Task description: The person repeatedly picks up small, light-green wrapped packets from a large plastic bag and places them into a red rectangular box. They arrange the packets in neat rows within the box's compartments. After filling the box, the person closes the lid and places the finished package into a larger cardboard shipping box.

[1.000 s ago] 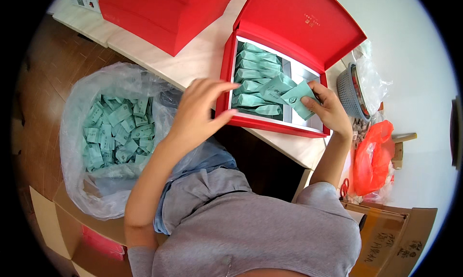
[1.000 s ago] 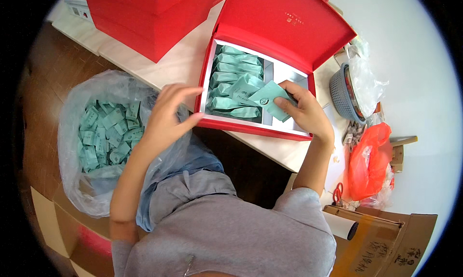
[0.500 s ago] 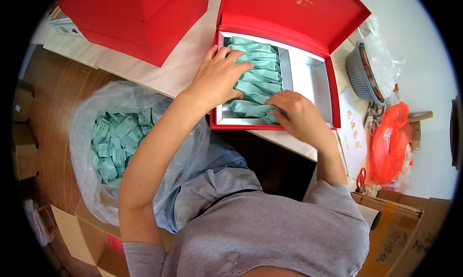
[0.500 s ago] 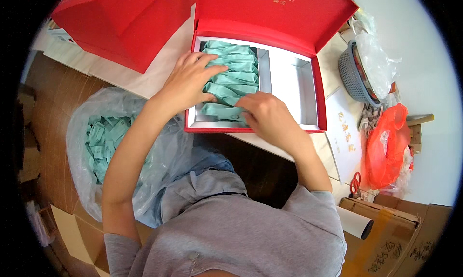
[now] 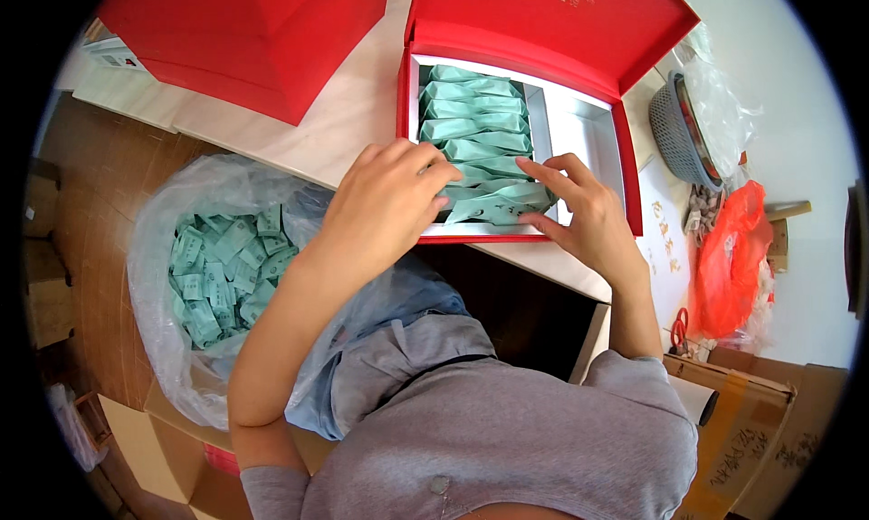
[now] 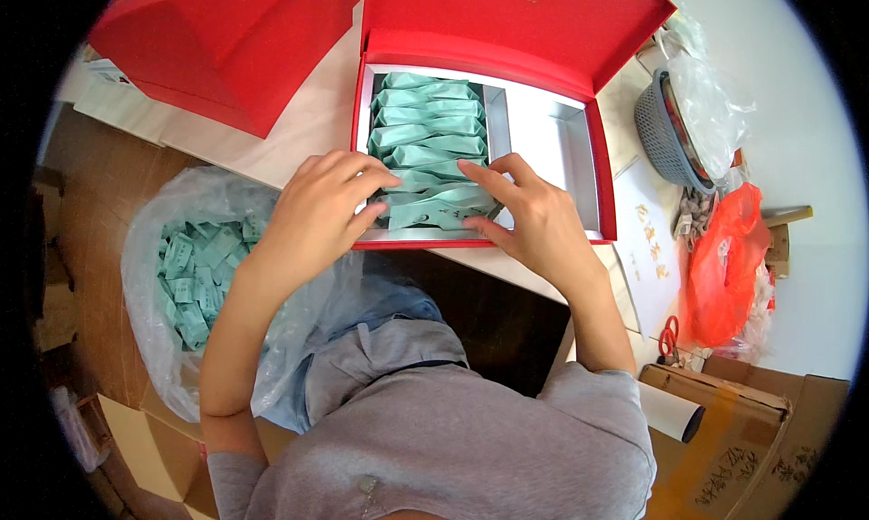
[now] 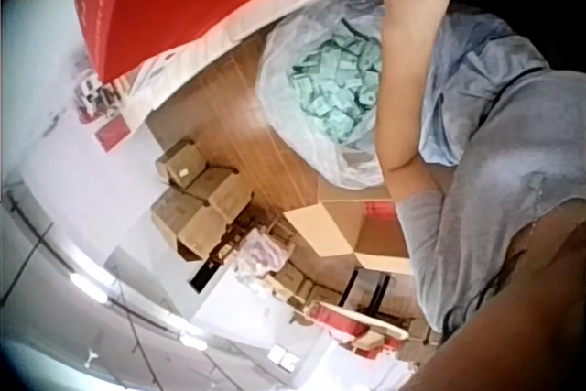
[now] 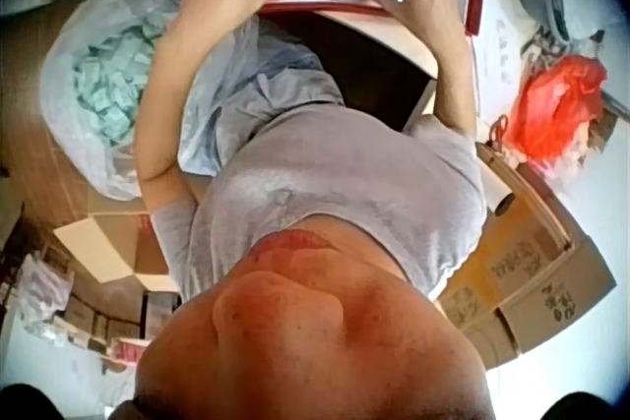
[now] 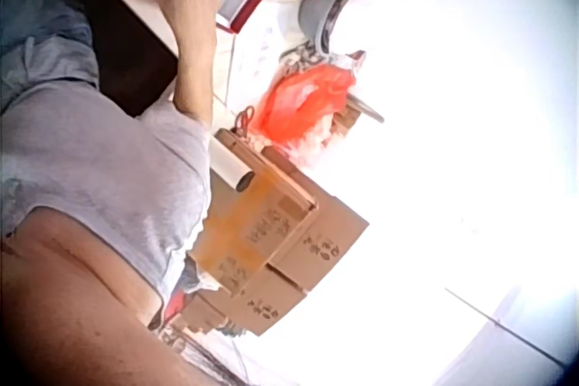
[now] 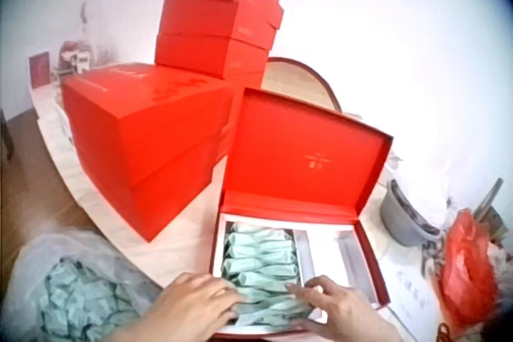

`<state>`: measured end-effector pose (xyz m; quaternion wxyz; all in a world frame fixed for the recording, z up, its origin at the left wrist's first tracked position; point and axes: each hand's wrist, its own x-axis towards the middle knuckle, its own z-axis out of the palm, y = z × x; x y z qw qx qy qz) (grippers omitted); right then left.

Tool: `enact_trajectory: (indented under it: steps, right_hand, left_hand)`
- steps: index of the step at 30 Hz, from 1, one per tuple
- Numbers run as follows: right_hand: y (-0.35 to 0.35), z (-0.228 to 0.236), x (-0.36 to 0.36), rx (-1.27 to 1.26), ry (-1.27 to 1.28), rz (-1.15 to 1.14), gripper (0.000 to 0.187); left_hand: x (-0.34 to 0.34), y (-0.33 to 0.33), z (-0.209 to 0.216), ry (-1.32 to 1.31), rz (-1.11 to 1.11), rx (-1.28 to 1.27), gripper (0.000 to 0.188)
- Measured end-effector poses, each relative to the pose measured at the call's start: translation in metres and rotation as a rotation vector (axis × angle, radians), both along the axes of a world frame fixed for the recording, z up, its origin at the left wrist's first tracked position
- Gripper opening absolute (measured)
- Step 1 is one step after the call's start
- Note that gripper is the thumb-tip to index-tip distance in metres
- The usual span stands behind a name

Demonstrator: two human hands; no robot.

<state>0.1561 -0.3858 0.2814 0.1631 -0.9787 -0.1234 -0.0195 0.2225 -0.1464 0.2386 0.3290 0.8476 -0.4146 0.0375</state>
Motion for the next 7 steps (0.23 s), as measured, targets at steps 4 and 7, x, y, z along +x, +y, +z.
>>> enact_trajectory:
  steps: [4,7]
  right_hand:
    - [0.006,-0.023,-0.001,0.095,-0.108,0.099,0.042]
    - [0.001,-0.032,0.002,-0.023,-0.082,0.174,0.044]
  left_hand:
    - [0.005,-0.002,-0.001,-0.011,0.012,-0.012,0.019]
    - [0.005,-0.002,-0.002,0.018,-0.011,0.016,0.017]
